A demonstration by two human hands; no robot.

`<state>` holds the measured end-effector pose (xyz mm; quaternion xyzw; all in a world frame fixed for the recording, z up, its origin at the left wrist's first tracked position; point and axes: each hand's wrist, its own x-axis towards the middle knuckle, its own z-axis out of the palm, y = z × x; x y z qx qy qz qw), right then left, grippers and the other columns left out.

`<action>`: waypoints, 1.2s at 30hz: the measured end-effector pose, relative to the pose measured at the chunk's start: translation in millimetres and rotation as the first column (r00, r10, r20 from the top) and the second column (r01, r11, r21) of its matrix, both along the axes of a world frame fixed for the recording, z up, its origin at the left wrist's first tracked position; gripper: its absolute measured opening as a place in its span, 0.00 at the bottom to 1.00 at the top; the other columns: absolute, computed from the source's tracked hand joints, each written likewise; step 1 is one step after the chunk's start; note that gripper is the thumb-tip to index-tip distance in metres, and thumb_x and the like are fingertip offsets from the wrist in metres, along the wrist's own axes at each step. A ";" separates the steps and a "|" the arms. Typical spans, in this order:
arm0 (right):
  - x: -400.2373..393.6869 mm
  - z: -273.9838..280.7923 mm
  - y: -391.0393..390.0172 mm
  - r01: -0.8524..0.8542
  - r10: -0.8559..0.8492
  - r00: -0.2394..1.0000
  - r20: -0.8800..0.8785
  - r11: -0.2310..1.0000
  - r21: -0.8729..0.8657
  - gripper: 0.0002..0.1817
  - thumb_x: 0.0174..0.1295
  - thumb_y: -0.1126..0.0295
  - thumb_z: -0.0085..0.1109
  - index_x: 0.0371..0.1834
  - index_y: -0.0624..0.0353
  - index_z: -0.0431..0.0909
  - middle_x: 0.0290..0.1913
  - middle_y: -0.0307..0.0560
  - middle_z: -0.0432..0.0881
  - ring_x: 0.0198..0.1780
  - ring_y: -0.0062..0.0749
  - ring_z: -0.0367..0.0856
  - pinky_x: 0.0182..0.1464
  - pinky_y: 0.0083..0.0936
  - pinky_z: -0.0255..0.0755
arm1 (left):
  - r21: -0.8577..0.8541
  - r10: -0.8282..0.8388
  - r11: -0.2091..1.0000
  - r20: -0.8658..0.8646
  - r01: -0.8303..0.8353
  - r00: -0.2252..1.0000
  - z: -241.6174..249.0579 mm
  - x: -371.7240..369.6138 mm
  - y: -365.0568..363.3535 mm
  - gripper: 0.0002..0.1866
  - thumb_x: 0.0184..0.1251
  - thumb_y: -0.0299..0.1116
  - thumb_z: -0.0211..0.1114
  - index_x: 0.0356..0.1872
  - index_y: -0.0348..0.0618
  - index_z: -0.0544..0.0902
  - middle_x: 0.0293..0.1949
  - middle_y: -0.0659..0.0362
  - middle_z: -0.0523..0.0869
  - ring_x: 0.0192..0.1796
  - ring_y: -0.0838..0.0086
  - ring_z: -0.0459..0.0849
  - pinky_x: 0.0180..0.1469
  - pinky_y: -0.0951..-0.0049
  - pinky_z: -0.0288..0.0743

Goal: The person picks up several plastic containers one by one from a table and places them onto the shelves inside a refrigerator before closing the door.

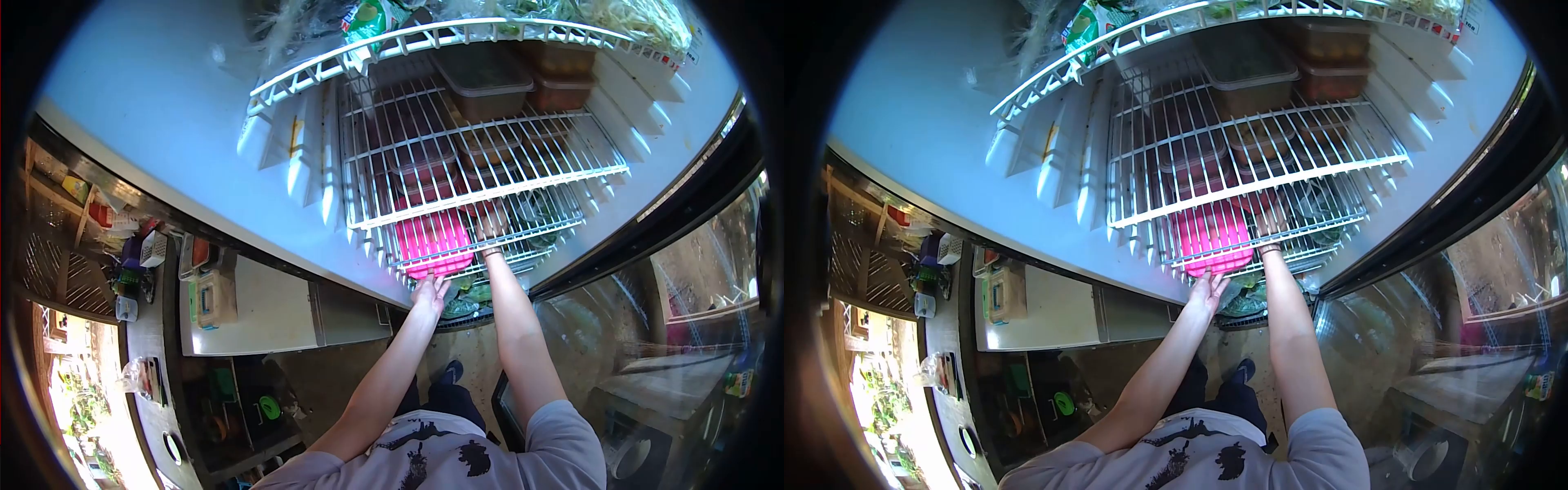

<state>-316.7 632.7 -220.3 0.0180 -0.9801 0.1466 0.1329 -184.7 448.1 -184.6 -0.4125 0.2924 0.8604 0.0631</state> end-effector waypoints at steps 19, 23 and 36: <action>-7.4 -23.7 5.9 0.030 0.117 0.803 -0.585 0.971 0.236 0.11 0.59 0.67 0.58 0.43 0.52 0.85 0.35 0.49 0.82 0.48 0.43 0.78 0.65 0.56 0.65 | 0.224 0.199 0.970 -0.508 -0.095 0.838 -72.2 -109.8 5.6 0.25 0.74 0.51 0.52 0.66 0.55 0.68 0.58 0.57 0.80 0.61 0.64 0.78 0.57 0.54 0.78; -3.8 14.4 -11.6 0.149 -0.143 0.985 -0.093 0.986 0.070 0.18 0.61 0.64 0.51 0.52 0.54 0.81 0.54 0.50 0.81 0.61 0.43 0.75 0.68 0.40 0.64 | 0.157 0.124 0.986 -0.517 -0.049 0.847 -111.6 -118.1 1.3 0.30 0.69 0.61 0.53 0.66 0.58 0.69 0.58 0.60 0.79 0.59 0.66 0.79 0.58 0.50 0.76; -14.9 -91.0 1.3 0.099 -0.140 0.951 -0.274 0.982 -0.158 0.23 0.62 0.61 0.57 0.59 0.58 0.76 0.50 0.51 0.82 0.56 0.42 0.80 0.63 0.51 0.68 | -0.364 -0.557 0.824 -0.377 0.435 0.740 80.2 71.2 -24.2 0.22 0.77 0.35 0.55 0.65 0.35 0.66 0.65 0.52 0.72 0.63 0.63 0.78 0.60 0.66 0.78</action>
